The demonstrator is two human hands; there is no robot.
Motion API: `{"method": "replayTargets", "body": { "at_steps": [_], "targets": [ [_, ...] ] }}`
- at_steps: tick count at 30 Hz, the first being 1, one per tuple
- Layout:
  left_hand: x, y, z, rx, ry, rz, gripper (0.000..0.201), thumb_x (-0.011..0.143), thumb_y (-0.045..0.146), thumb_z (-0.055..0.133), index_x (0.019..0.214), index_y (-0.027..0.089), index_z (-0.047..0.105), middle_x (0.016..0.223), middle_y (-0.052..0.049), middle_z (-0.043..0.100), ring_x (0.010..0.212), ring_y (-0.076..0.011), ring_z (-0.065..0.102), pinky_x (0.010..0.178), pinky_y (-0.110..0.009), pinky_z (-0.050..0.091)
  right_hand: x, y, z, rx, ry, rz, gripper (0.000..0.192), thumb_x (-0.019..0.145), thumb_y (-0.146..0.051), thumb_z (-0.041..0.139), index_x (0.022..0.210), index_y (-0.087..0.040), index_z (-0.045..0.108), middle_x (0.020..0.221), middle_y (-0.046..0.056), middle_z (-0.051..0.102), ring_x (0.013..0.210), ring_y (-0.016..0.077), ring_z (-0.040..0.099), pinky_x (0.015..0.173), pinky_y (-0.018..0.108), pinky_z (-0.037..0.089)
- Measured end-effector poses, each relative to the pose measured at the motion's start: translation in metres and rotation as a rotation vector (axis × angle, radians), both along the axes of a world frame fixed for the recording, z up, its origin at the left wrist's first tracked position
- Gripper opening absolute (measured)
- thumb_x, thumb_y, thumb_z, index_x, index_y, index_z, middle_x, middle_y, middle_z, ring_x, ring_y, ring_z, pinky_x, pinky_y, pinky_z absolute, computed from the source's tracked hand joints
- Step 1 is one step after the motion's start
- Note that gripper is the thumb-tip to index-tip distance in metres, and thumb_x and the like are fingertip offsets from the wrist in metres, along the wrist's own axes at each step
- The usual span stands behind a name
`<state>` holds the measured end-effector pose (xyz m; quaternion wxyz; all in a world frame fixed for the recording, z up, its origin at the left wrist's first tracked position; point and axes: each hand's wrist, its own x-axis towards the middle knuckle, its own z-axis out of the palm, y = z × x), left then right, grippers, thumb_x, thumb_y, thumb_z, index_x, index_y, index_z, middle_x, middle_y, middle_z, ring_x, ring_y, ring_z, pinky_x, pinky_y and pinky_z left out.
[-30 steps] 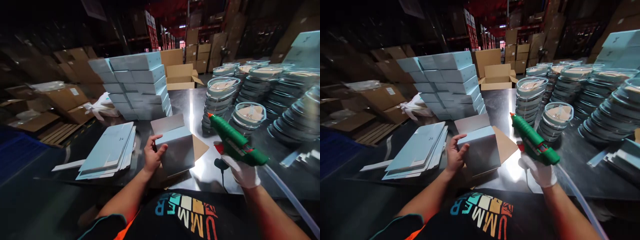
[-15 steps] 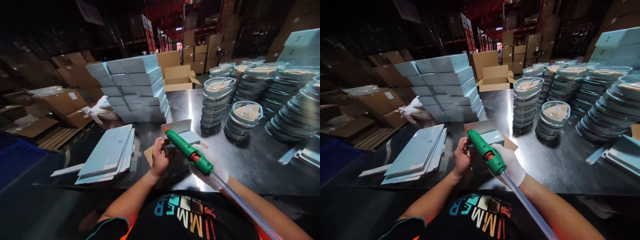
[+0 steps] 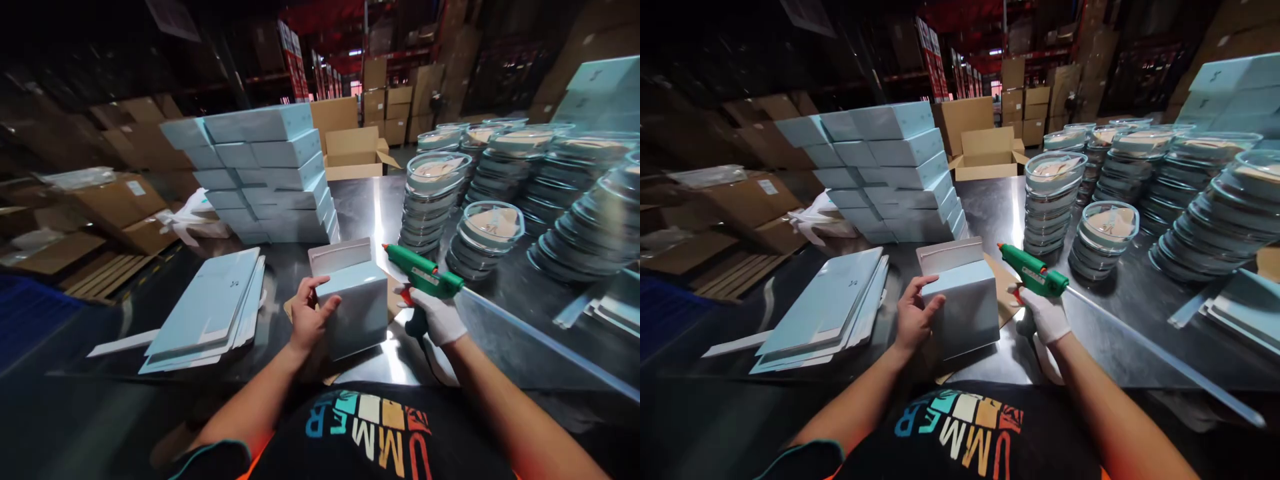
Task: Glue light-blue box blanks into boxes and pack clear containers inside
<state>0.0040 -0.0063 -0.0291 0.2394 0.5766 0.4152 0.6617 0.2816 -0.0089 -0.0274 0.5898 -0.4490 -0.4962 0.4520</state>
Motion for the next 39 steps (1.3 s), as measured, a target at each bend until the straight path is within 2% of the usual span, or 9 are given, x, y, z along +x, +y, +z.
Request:
{"method": "replayTargets", "body": {
  "at_steps": [4,7,11,14,17,22,27,33,39],
  "targets": [
    [-0.006,0.000,0.001,-0.060,-0.004,0.010,0.059,0.080,0.074,0.088,0.108,0.023,0.078,0.088,-0.001,0.070,0.076,-0.0184,0.063,0.069,-0.028,0.050,0.008,0.012,-0.016,-0.338,-0.032,0.120,0.059,0.102,-0.075,0.052,0.098,-0.021,0.075,0.083,0.016,0.082,0.072,0.0331,0.080,0.062,0.048,0.067],
    [-0.012,0.001,-0.001,-0.069,-0.005,0.029,0.061,0.080,0.077,0.086,0.109,0.023,0.079,0.080,0.000,0.068,0.070,-0.0179,0.059,0.063,-0.028,0.047,0.025,0.018,-0.023,-0.367,-0.307,-0.035,0.059,0.104,-0.071,0.049,0.073,-0.024,0.069,0.064,0.015,0.072,0.070,0.0354,0.077,0.067,0.050,0.064],
    [-0.016,0.003,-0.003,-0.068,0.006,0.029,0.063,0.080,0.078,0.085,0.109,0.022,0.081,0.081,-0.001,0.069,0.072,-0.0189,0.061,0.065,-0.028,0.048,0.039,0.016,-0.013,-0.258,-0.472,-0.193,0.045,0.093,-0.062,0.070,0.068,-0.025,0.065,0.063,0.010,0.068,0.087,0.0375,0.078,0.089,0.054,0.062],
    [-0.013,0.005,-0.005,-0.054,0.022,-0.006,0.066,0.079,0.081,0.084,0.109,0.022,0.082,0.090,-0.004,0.073,0.080,-0.0211,0.066,0.071,-0.030,0.053,0.017,0.015,0.004,-0.142,-0.408,-0.146,0.050,0.097,-0.068,0.060,0.109,-0.022,0.075,0.100,0.014,0.082,0.097,0.0330,0.080,0.095,0.052,0.064],
    [-0.009,0.006,-0.009,-0.010,0.031,-0.059,0.067,0.077,0.081,0.085,0.107,0.022,0.082,0.102,-0.008,0.076,0.093,-0.0246,0.072,0.082,-0.033,0.058,-0.024,0.020,0.023,-0.016,-0.242,0.029,0.064,0.094,-0.066,0.063,0.141,-0.023,0.065,0.134,0.014,0.079,0.116,0.0307,0.078,0.102,0.050,0.065],
    [-0.013,0.010,-0.020,0.018,0.072,-0.147,0.067,0.079,0.080,0.085,0.106,0.019,0.080,0.117,-0.013,0.074,0.104,-0.0283,0.075,0.089,-0.037,0.060,-0.057,0.027,0.034,0.106,-0.270,0.214,0.041,0.090,-0.053,0.068,0.120,-0.025,0.071,0.118,0.009,0.082,0.114,0.0310,0.077,0.102,0.049,0.065],
    [-0.018,0.017,-0.027,0.101,0.017,-0.134,0.063,0.081,0.075,0.087,0.110,0.022,0.069,0.126,-0.014,0.072,0.123,-0.0327,0.074,0.106,-0.048,0.059,-0.036,0.030,0.009,0.281,-0.357,0.274,0.068,0.072,-0.051,0.095,0.128,-0.023,0.069,0.142,0.017,0.073,0.131,0.0371,0.073,0.113,0.055,0.060],
    [-0.038,0.025,-0.008,0.282,0.225,-0.361,0.039,0.091,0.056,0.088,0.114,0.025,0.082,0.116,-0.012,0.079,0.123,-0.0319,0.077,0.109,-0.054,0.062,-0.028,0.018,0.000,0.516,-0.486,0.345,0.030,0.095,-0.031,0.081,0.125,-0.027,0.076,0.167,0.015,0.058,0.152,0.0348,0.061,0.124,0.062,0.052],
    [-0.054,0.033,0.008,0.461,0.423,-0.567,0.037,0.100,0.032,0.082,0.136,0.027,0.080,0.127,-0.014,0.085,0.136,-0.0330,0.075,0.114,-0.055,0.063,-0.033,0.018,0.014,0.697,-0.548,0.452,0.042,0.103,-0.019,0.071,0.141,-0.037,0.075,0.156,0.010,0.070,0.144,0.0309,0.067,0.121,0.057,0.055]
  ]
}}
